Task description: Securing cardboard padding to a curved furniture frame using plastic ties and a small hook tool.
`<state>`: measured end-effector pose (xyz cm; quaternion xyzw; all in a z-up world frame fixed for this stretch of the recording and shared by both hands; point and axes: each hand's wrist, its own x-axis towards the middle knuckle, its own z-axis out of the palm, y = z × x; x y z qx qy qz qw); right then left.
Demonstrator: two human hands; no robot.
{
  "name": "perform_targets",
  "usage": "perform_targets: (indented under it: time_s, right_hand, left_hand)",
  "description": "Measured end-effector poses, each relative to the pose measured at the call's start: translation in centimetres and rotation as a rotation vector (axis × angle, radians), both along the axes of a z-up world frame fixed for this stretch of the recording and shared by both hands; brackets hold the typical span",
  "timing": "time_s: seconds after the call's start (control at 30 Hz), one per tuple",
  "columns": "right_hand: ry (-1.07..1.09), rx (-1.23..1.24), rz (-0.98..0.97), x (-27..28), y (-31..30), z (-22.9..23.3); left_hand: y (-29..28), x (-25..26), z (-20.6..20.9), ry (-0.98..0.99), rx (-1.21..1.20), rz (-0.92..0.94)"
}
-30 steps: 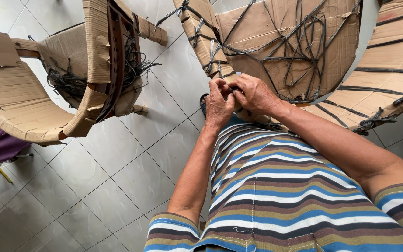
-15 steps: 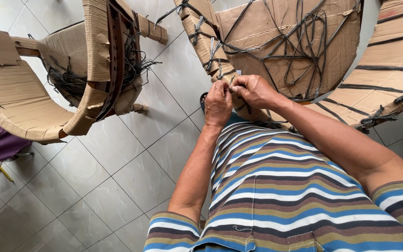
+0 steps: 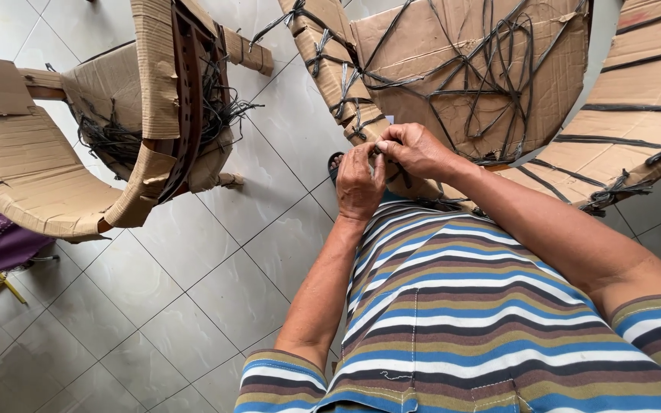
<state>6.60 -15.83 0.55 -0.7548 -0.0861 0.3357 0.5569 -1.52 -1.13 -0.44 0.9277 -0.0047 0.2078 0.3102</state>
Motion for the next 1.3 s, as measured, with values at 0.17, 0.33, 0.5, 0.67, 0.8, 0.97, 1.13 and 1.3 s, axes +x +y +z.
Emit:
perform_targets:
  time_s: [0.17,0.33,0.5,0.67,0.8,0.97,1.13,1.3]
  right_hand:
    - [0.02,-0.019,-0.021,0.4,0.0,-0.8]
    - [-0.01,-0.038,-0.038,0.5,0.1,-0.2]
    - [-0.204,-0.223,0.008,1.0,-0.1,-0.5]
    - [-0.251,-0.323,-0.021,1.1,-1.9,-2.1]
    - [-0.301,-0.278,-0.081,1.0,-2.9,-3.7]
    - [-0.146,-0.235,-0.193,0.9,-9.0,0.1]
    - [-0.124,-0.31,-0.258,-1.5,-16.5,4.6]
    - [-0.222,-0.728,-0.274,-5.9,-24.2,1.0]
  left_hand:
    - [0.4,0.2,-1.2,-0.063,0.193,0.019]
    - [0.7,0.0,-2.3,-0.07,0.274,0.032]
    - [1.2,0.4,-1.0,-0.04,0.269,-0.016]
    - [2.6,-0.5,-2.0,0.051,0.254,-0.05]
    - [2.5,-0.6,-2.3,0.116,0.126,-0.011]
    - [2.7,-0.7,-0.4,0.098,-0.015,-0.001]
    - [-0.2,1.0,1.1,-0.02,-0.063,-0.137]
    - [-3.9,2.9,0.7,0.174,-0.049,-0.4]
